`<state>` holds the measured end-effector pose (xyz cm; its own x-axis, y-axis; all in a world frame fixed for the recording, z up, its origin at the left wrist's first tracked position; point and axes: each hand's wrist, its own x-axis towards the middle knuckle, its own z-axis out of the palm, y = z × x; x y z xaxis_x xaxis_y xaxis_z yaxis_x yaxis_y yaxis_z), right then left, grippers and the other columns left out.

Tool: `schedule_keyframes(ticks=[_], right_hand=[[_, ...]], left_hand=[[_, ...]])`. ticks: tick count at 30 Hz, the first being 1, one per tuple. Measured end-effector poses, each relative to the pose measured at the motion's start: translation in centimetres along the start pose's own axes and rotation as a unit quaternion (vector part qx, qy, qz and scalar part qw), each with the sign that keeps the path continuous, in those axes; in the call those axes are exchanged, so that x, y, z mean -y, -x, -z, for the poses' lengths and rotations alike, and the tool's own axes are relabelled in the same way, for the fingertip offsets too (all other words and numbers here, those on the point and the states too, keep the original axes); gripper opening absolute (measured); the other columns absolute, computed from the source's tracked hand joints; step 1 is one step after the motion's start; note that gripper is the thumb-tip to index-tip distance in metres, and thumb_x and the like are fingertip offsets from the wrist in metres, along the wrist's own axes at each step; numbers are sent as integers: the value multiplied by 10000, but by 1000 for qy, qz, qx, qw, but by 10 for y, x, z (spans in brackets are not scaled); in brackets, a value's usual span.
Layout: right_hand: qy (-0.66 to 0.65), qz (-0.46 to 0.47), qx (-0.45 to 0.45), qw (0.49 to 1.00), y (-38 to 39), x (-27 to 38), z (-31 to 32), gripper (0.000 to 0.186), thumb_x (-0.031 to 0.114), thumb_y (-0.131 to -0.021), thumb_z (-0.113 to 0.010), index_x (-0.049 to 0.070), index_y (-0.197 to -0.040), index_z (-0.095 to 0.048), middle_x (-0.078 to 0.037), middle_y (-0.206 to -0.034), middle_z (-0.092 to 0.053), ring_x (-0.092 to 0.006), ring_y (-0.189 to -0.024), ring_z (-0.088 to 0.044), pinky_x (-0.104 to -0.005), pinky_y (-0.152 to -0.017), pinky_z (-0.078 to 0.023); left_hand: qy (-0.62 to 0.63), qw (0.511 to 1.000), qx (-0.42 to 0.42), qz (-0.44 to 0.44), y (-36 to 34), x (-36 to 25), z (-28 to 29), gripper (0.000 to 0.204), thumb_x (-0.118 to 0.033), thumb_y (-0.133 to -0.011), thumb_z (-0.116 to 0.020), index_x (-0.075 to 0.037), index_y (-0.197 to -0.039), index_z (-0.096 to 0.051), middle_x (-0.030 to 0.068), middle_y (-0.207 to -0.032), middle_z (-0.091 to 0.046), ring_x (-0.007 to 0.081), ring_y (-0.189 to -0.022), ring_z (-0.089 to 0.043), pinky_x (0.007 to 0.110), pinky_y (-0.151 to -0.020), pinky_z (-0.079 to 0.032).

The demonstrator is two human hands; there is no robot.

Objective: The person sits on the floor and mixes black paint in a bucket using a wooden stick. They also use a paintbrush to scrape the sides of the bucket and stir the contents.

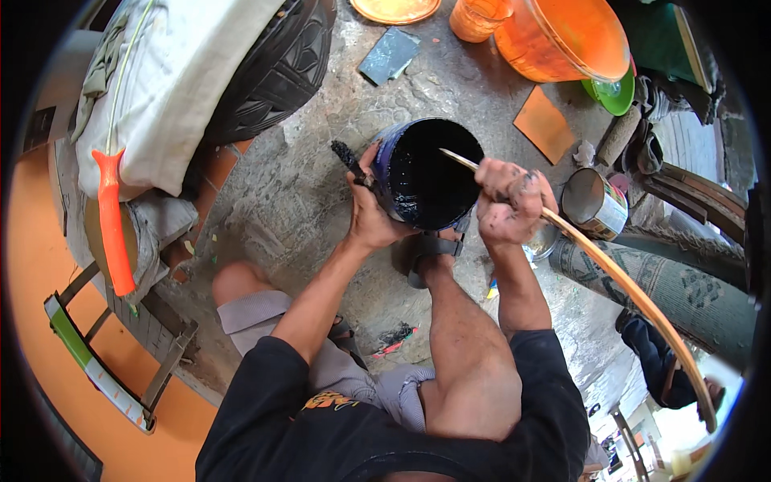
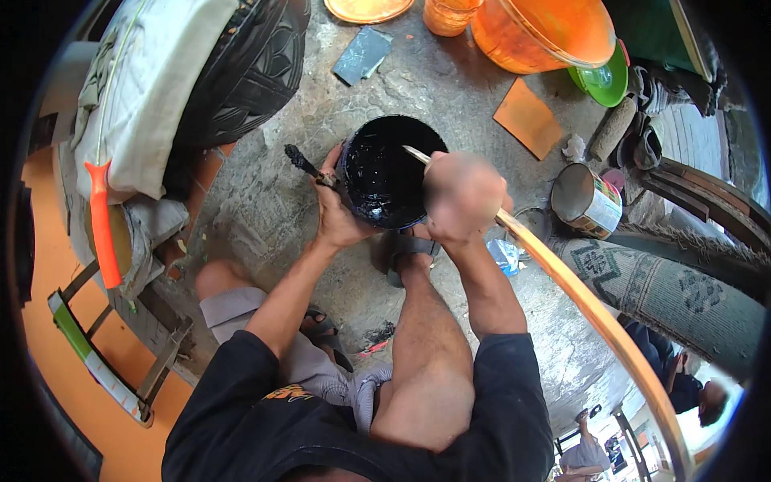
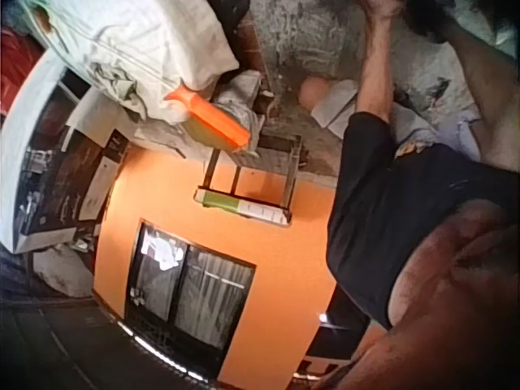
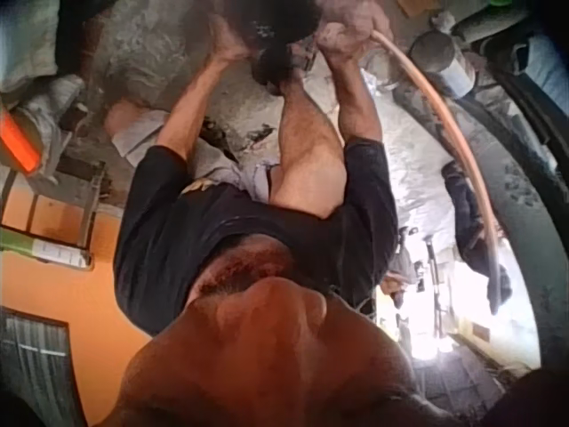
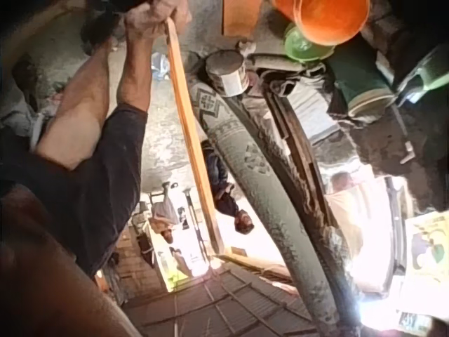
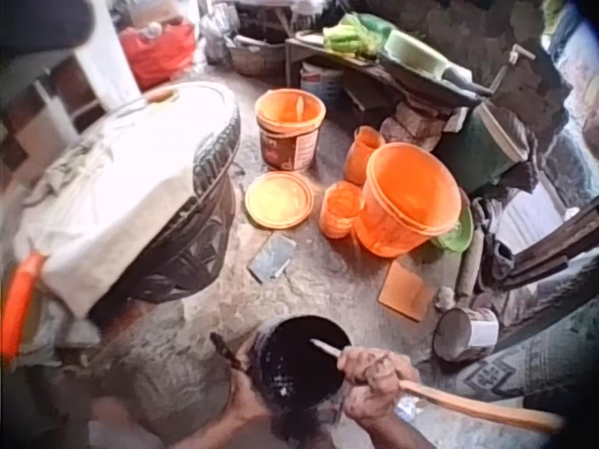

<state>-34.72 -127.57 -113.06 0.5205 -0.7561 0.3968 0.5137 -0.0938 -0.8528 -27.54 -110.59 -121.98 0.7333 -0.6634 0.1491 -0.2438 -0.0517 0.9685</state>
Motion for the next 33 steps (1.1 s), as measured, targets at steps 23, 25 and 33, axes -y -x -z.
schedule_keyframes(ticks=[23,25,33], right_hand=[[-15,20,56,998,-3,-13,-33,339,131,-999,-435,95,-691,-298,-33,-562,-292,-157,-476,-258,-358,-489,-288],[-13,-10,37,999,-1,-2,-31,397,165,-1006,-446,107,-650,-280,-29,-550,-280,-153,-476,-248,-359,-492,-270],[166,22,101,981,22,25,-11,214,-3,-931,-465,29,-741,-372,-48,-556,-388,-167,-447,-381,-313,-436,-366]], left_hand=[[29,1000,2,0,21,24,24,1364,-188,-554,-1020,-24,-1565,-119,162,-1469,-432,273,-1325,-530,427,-1115,-466],[-1,1000,-1,-24,24,30,25,1379,-188,-562,-1016,-21,-1570,-90,179,-1472,-424,282,-1332,-526,434,-1122,-458],[-60,997,-10,-40,17,15,22,1330,-171,-581,-1001,6,-1556,-114,208,-1445,-432,292,-1315,-538,433,-1121,-446]])
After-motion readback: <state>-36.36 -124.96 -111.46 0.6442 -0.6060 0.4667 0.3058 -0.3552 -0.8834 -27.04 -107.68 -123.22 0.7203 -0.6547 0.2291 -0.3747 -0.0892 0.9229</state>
